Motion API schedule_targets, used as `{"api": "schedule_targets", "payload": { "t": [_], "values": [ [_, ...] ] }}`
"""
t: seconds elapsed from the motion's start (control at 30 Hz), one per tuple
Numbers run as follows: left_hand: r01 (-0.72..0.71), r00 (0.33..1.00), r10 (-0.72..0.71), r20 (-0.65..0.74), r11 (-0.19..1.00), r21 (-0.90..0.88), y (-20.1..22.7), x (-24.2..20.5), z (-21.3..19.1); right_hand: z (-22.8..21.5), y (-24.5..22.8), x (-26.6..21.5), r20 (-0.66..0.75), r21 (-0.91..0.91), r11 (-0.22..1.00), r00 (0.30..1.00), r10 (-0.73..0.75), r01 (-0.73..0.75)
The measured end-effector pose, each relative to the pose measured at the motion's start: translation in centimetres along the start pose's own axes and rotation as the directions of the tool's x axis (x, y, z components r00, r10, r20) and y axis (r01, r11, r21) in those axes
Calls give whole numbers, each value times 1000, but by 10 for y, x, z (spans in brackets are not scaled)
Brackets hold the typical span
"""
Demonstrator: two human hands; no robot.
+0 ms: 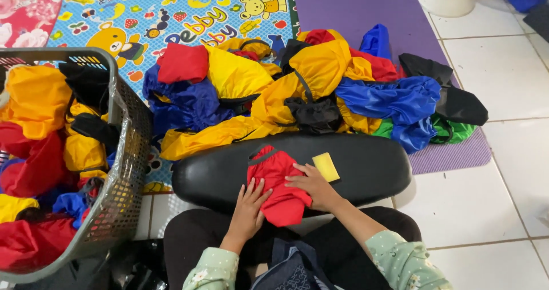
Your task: Preparing fabric covers by rubbing edges with a block, folding them, and packing them into shipping bags.
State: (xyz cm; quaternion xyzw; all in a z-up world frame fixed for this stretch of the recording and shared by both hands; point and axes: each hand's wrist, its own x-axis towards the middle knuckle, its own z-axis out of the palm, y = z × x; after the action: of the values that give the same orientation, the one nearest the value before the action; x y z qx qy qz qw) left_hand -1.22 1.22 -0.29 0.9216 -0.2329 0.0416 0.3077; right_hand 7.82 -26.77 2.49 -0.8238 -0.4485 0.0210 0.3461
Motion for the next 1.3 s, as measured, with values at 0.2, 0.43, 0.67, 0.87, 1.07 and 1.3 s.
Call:
{"api": "schedule_targets", "payload": {
  "t": [0.2, 0.43, 0.67, 0.87, 1.07, 1.3],
  "values": [
    [338, 756, -513, -407, 838, -427, 6, 4, 16, 28, 24, 12, -170, 193, 903, 893, 416, -384],
    [549, 621, -677, -396, 736, -396, 44, 41, 13, 24, 4, 46, 72, 23, 665, 664, 744, -747],
    [797, 319, -846, -427, 483, -363, 22, 70, 16, 19, 0, 42, -205, 207, 825, 801, 562, -526],
    [769, 369, -688, -625, 603, -211, 31, 73, -3, 58, 16, 49, -355, 52, 876, 811, 465, -480],
    [236, 938, -117, -326, 906, 352, 33, 82, 17, 45, 17, 51, -169, 14, 845, 831, 530, -535],
    [366, 919, -304, -252, 895, 254, 18, 89, 20, -72, -18, 54, -252, -386, 436, 547, 798, -813]
  ]
}}
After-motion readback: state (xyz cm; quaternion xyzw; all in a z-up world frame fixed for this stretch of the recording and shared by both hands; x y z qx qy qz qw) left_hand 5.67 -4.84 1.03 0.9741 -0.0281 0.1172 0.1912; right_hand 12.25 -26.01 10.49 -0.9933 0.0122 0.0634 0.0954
